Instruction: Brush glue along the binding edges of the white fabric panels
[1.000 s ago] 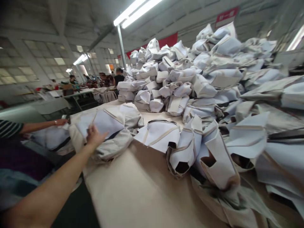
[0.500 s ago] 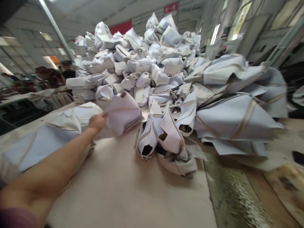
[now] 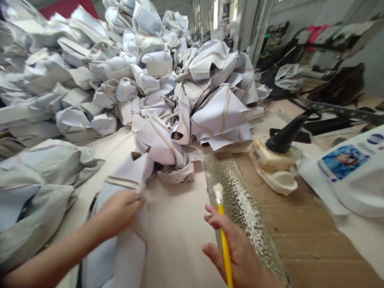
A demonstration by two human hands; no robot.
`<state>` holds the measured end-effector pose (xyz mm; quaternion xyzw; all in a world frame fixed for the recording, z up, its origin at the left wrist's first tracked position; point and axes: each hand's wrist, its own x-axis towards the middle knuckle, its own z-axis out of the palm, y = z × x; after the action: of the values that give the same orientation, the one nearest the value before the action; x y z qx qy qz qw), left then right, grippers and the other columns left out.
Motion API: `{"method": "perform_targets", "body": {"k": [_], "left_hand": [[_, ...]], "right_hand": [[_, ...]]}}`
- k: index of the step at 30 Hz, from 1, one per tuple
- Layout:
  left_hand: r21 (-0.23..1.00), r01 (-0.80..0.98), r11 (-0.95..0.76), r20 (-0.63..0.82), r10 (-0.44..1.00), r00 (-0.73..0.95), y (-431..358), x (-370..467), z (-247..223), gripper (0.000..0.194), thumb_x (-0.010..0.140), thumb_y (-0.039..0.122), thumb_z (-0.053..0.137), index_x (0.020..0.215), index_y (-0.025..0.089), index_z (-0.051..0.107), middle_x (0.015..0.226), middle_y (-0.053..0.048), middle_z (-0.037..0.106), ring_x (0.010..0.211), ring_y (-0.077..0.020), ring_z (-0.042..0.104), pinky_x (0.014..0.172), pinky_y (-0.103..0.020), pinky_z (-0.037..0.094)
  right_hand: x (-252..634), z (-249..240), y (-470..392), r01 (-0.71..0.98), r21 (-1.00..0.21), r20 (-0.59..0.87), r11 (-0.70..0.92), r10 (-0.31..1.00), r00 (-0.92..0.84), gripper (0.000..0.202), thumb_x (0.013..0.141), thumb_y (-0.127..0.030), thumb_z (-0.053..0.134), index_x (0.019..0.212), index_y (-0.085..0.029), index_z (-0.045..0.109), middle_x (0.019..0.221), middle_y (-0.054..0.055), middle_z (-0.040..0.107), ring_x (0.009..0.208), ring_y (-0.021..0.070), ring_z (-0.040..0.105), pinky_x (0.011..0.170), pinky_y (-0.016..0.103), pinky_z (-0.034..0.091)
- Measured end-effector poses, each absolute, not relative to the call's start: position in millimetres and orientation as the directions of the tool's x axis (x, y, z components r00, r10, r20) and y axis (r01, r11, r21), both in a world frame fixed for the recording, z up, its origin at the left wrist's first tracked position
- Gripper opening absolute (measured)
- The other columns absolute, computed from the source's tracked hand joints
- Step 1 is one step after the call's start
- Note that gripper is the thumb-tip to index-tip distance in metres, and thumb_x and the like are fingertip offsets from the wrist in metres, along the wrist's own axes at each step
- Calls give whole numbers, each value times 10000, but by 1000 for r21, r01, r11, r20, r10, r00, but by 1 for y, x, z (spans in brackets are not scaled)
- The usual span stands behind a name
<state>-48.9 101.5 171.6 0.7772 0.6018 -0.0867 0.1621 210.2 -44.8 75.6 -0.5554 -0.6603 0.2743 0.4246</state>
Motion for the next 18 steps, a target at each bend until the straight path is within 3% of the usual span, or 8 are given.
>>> {"method": "perform_targets", "body": {"k": [4, 7, 9, 11, 13, 15, 16, 18], "left_hand": [[196, 944, -265, -403, 856, 324, 76, 48, 104, 232, 787, 202, 364, 792, 173, 594, 855, -109, 677, 772, -216, 628, 632, -291, 439], [217, 936, -275, -406, 847, 343, 65, 71, 87, 306, 862, 295, 307, 854, 171, 587, 860, -111, 672, 769, -225, 630, 636, -310, 448], [295, 886, -358, -345, 825, 448, 64, 66, 93, 381, 891, 409, 272, 854, 195, 584, 854, -82, 665, 777, -214, 620, 662, -313, 459], [323, 821, -471, -130, 837, 532, 72, 48, 105, 387, 892, 452, 281, 907, 212, 584, 937, -69, 646, 878, -202, 593, 776, -315, 453], [220, 853, -473, 170, 880, 444, 91, 22, 119, 377, 862, 464, 356, 1051, 203, 551, 1136, -96, 569, 1083, -229, 495, 939, -351, 373], [154, 945, -290, 325, 918, 228, 117, -7, 129, 503, 774, 507, 476, 1144, 168, 503, 1239, -131, 491, 1195, -291, 387, 994, -405, 313], [184, 963, -195, 274, 951, 141, 129, -21, 133, 556, 725, 521, 522, 1147, 158, 500, 1208, -131, 514, 1174, -312, 406, 965, -411, 343], [298, 953, -62, -7, 998, 67, 147, -43, 141, 526, 678, 518, 549, 1071, 169, 542, 1025, -83, 615, 1003, -297, 540, 826, -362, 440]], "right_hand": [[204, 68, -60, 296, -955, 24, 36, 999, -46, 415, 833, -397, 541, 1165, -252, 341, 1338, 171, 413, 1084, 229, 548, 838, 331, 511], [202, 45, -74, 303, -951, -51, -52, 999, 10, 428, 821, -379, 558, 1149, -248, 316, 1348, 179, 394, 1062, 232, 563, 781, 317, 540], [200, 28, -78, 450, -893, 16, -29, 995, 95, 369, 808, -352, 566, 1089, -231, 361, 1302, 180, 448, 1023, 251, 585, 767, 350, 546], [197, 15, -76, 610, -790, 174, 57, 975, 135, 267, 828, -296, 515, 1054, -210, 402, 1207, 177, 530, 994, 261, 599, 790, 394, 532], [194, 8, -71, 699, -692, 342, 179, 935, 98, 184, 853, -200, 420, 1037, -198, 429, 1073, 156, 605, 949, 246, 618, 790, 397, 527], [191, 7, -66, 723, -633, 449, 277, 892, 50, 204, 840, -119, 361, 1009, -195, 447, 958, 129, 640, 893, 220, 636, 761, 357, 533], [189, 9, -64, 722, -615, 489, 318, 872, 32, 213, 827, -99, 353, 990, -194, 453, 932, 125, 643, 873, 213, 640, 745, 336, 535], [187, 15, -62, 701, -607, 533, 374, 846, 9, 219, 806, -83, 356, 964, -192, 461, 935, 125, 640, 858, 203, 642, 728, 303, 533]]}}
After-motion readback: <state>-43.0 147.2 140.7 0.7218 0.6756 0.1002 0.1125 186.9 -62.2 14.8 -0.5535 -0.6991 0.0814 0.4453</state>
